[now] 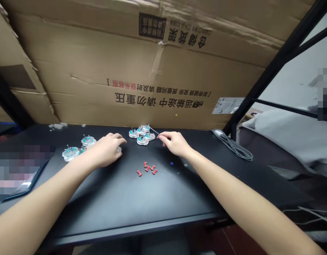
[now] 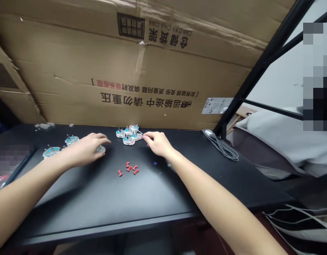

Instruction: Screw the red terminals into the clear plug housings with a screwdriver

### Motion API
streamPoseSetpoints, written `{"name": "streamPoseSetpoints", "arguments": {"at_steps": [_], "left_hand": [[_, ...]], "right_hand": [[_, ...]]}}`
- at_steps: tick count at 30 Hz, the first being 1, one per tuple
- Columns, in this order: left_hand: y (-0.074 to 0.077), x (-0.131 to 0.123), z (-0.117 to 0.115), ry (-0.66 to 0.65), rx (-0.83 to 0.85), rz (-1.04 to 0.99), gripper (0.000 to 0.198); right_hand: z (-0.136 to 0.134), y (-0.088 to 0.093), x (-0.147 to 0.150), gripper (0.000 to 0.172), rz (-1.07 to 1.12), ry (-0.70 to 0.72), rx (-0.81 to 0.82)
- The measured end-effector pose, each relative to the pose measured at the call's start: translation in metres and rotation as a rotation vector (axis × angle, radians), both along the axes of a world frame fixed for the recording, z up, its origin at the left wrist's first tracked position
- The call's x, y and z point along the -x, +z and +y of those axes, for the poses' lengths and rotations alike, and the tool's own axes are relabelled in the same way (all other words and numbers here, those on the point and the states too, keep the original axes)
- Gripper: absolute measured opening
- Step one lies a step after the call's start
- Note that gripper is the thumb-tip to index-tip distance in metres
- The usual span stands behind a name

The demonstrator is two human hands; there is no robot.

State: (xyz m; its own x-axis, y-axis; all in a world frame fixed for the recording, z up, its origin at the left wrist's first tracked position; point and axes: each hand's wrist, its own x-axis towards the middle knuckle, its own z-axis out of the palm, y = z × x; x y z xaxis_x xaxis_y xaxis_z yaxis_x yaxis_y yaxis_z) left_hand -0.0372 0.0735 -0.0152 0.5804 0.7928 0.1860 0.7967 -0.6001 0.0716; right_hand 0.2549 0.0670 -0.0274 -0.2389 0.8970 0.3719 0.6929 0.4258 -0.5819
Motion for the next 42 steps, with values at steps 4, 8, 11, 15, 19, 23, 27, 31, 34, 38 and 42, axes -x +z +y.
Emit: {"name": "streamPoseSetpoints", "arguments": {"at_steps": [4, 8, 11, 15, 19, 23, 27, 31, 34, 38, 42], "left_hand": [[0.003, -0.029, 0.005, -0.059, -0.052, -0.019, 0.054], [-0.006, -0.055, 0.020, -0.148, -0.052, -0.015, 0.050], [-0.010, -0.060, 0.028, -0.165, -0.023, 0.004, 0.036], [-0.007, -0.048, 0.026, -0.151, 0.023, 0.005, 0.032], [-0.002, -0.037, 0.021, -0.130, 0.083, -0.009, 0.035], [0.005, -0.034, 0.015, -0.131, 0.116, -0.085, 0.024], [0.015, -0.029, -0.003, -0.110, 0.084, -0.271, 0.037], [0.021, -0.025, -0.021, -0.141, 0.042, -0.520, 0.035], [0.026, -0.025, -0.028, -0.148, 0.064, -0.631, 0.036], [0.028, -0.022, -0.030, -0.089, 0.042, -0.753, 0.035], [0.022, -0.021, -0.035, -0.143, 0.226, -0.977, 0.037]], "right_hand": [[0.013, -0.004, -0.009, 0.033, -0.009, -0.045, -0.038], [0.004, -0.008, -0.017, 0.030, -0.009, -0.056, -0.048], [-0.005, -0.003, -0.022, 0.031, -0.016, -0.078, -0.055], [-0.012, 0.005, -0.018, 0.034, -0.039, -0.052, -0.076], [-0.019, 0.003, -0.006, 0.032, -0.075, 0.038, -0.064], [-0.025, 0.002, 0.002, 0.031, -0.076, 0.066, -0.073], [-0.035, 0.009, 0.006, 0.030, -0.018, 0.036, -0.120], [-0.049, 0.021, 0.012, 0.031, 0.094, 0.038, -0.273], [-0.053, 0.025, 0.013, 0.032, 0.066, 0.035, -0.339], [-0.048, 0.026, 0.005, 0.034, -0.179, -0.023, -0.261], [-0.054, 0.032, 0.005, 0.030, -0.012, -0.032, -0.360]]}}
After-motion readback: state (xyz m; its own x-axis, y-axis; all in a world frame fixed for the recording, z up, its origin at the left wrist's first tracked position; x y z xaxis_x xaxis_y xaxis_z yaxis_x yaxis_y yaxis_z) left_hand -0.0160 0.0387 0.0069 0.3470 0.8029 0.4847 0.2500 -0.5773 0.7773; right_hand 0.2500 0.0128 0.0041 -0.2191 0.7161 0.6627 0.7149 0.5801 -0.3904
